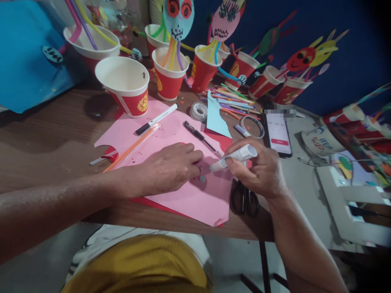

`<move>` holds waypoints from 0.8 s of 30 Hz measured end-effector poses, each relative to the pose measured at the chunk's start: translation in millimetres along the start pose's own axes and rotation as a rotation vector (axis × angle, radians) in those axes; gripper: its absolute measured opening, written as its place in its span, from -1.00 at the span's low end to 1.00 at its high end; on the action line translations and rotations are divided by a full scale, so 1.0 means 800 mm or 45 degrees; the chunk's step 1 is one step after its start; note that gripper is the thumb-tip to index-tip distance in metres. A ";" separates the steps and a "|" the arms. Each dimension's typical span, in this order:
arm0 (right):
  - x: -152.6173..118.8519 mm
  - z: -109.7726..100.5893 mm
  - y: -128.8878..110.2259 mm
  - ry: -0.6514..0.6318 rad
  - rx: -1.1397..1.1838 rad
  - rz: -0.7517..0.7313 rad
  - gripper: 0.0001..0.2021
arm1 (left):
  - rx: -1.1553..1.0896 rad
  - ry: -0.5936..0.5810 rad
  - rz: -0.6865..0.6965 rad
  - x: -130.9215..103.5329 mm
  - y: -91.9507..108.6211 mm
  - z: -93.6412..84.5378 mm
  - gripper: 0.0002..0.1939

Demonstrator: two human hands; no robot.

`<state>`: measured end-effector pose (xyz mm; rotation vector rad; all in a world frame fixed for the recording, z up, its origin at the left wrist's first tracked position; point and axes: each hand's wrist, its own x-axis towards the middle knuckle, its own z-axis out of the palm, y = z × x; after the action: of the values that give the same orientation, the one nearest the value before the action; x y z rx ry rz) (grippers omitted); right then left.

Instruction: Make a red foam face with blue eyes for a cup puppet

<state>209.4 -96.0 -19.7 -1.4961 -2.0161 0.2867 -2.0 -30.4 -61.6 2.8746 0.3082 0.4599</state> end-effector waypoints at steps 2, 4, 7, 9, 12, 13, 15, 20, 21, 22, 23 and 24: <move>0.000 0.001 0.000 0.015 0.023 0.026 -0.96 | -0.024 0.004 -0.002 0.000 -0.001 0.000 -0.79; -0.001 0.003 0.000 0.049 0.060 0.061 -0.97 | -0.083 0.025 -0.043 0.000 -0.002 0.001 -0.79; -0.003 0.006 -0.002 0.117 0.148 0.070 -0.95 | -0.298 0.159 -0.209 0.000 -0.003 0.000 -0.79; -0.005 0.008 -0.003 0.135 0.187 0.041 -0.93 | -0.488 0.255 -0.324 0.000 -0.002 -0.001 -0.81; -0.006 0.009 -0.005 0.131 0.164 0.005 -0.93 | -0.686 0.304 -0.417 0.001 -0.001 -0.003 -0.87; -0.006 0.009 -0.006 0.124 0.147 0.000 -0.93 | -0.718 0.312 -0.438 0.002 0.000 -0.003 -0.89; -0.006 0.009 -0.007 0.115 0.118 0.000 -0.94 | -0.743 0.325 -0.455 0.003 0.001 -0.003 -0.89; -0.007 0.012 -0.007 0.145 0.106 -0.046 -0.89 | -0.765 0.303 -0.490 0.006 0.002 -0.005 -0.89; -0.007 0.012 -0.006 0.153 0.103 -0.068 -0.87 | -0.779 0.284 -0.515 0.006 0.002 -0.007 -0.89; -0.008 0.012 -0.006 0.159 0.097 -0.092 -0.86 | -0.796 0.262 -0.542 0.006 0.003 -0.008 -0.89; -0.008 0.013 -0.005 0.164 0.087 -0.116 -0.85 | -0.815 0.241 -0.573 0.006 0.003 -0.010 -0.89; -0.008 0.013 -0.004 0.171 0.073 -0.142 -0.84 | -0.833 0.224 -0.606 0.007 0.004 -0.012 -0.88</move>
<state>201.8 -101.4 -28.6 -1.3267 -1.9595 0.1920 0.2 -30.2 -50.2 2.0471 0.6998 0.5854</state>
